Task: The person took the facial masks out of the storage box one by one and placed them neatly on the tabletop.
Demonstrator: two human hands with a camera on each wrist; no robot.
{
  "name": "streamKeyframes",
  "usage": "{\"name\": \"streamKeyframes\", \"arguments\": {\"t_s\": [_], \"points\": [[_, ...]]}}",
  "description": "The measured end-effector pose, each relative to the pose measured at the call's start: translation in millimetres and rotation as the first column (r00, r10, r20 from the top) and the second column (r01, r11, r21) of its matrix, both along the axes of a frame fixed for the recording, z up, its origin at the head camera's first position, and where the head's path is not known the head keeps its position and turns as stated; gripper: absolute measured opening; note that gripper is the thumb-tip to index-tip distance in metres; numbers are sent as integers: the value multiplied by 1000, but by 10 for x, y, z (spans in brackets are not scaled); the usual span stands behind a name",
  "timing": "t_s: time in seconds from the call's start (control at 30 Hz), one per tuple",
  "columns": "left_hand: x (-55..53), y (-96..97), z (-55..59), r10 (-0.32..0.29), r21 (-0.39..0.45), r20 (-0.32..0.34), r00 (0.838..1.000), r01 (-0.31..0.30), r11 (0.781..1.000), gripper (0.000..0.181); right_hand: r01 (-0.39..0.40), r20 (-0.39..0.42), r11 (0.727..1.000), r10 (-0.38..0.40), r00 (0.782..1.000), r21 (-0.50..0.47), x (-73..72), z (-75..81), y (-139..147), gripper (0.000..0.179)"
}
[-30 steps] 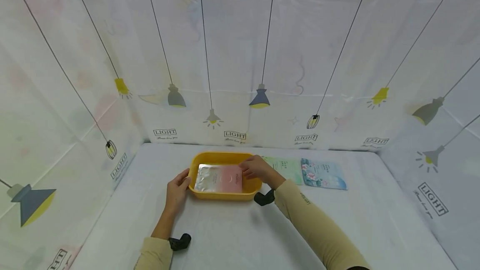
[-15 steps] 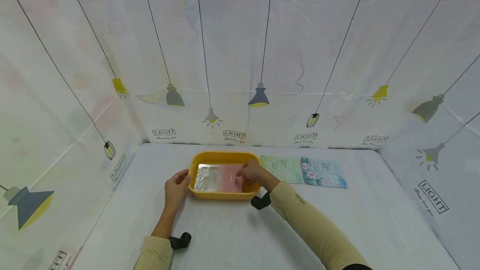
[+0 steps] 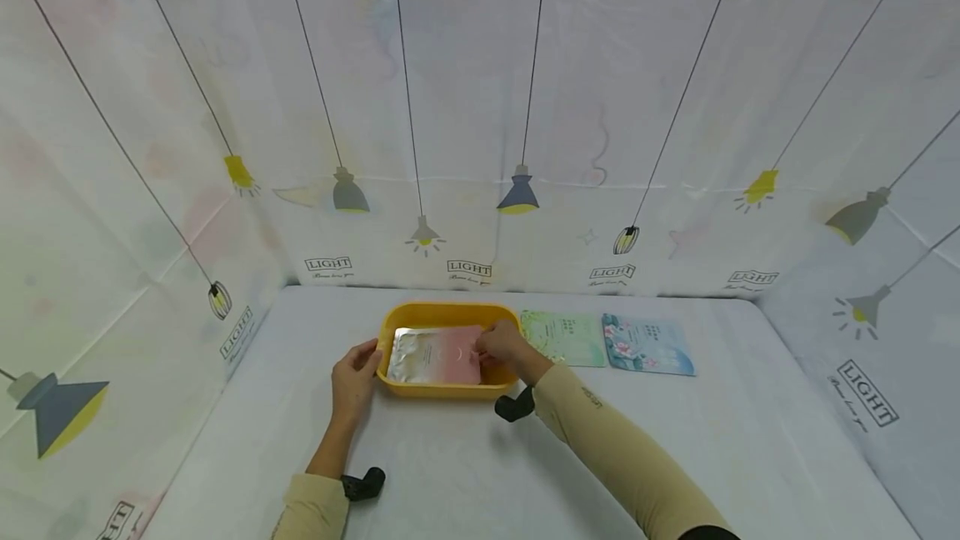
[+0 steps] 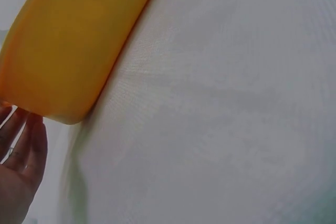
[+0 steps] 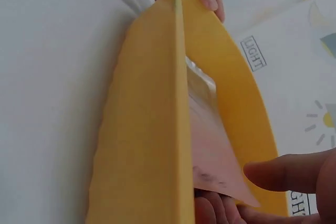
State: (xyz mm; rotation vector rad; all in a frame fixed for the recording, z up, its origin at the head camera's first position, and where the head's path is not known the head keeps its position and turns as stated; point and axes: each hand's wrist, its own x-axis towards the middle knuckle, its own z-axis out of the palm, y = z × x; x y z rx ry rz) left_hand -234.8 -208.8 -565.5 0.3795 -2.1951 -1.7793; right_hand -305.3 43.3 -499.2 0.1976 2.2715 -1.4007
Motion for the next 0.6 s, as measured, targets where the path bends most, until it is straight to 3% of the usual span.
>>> {"name": "streamKeyframes", "arguments": {"t_s": [0.2, 0.4, 0.6], "points": [[16, 7, 15, -12, 6, -8, 1000, 12, 1000, 33, -33, -4, 999, 33, 999, -34, 12, -54, -53, 7], [23, -15, 16, -32, 6, -6, 999, 32, 999, 33, -43, -35, 997, 41, 999, -57, 41, -51, -76, 19], [22, -36, 6, -57, 26, 5, 998, 57, 998, 37, 21, -56, 996, -25, 998, -82, 38, -57, -99, 31]]}}
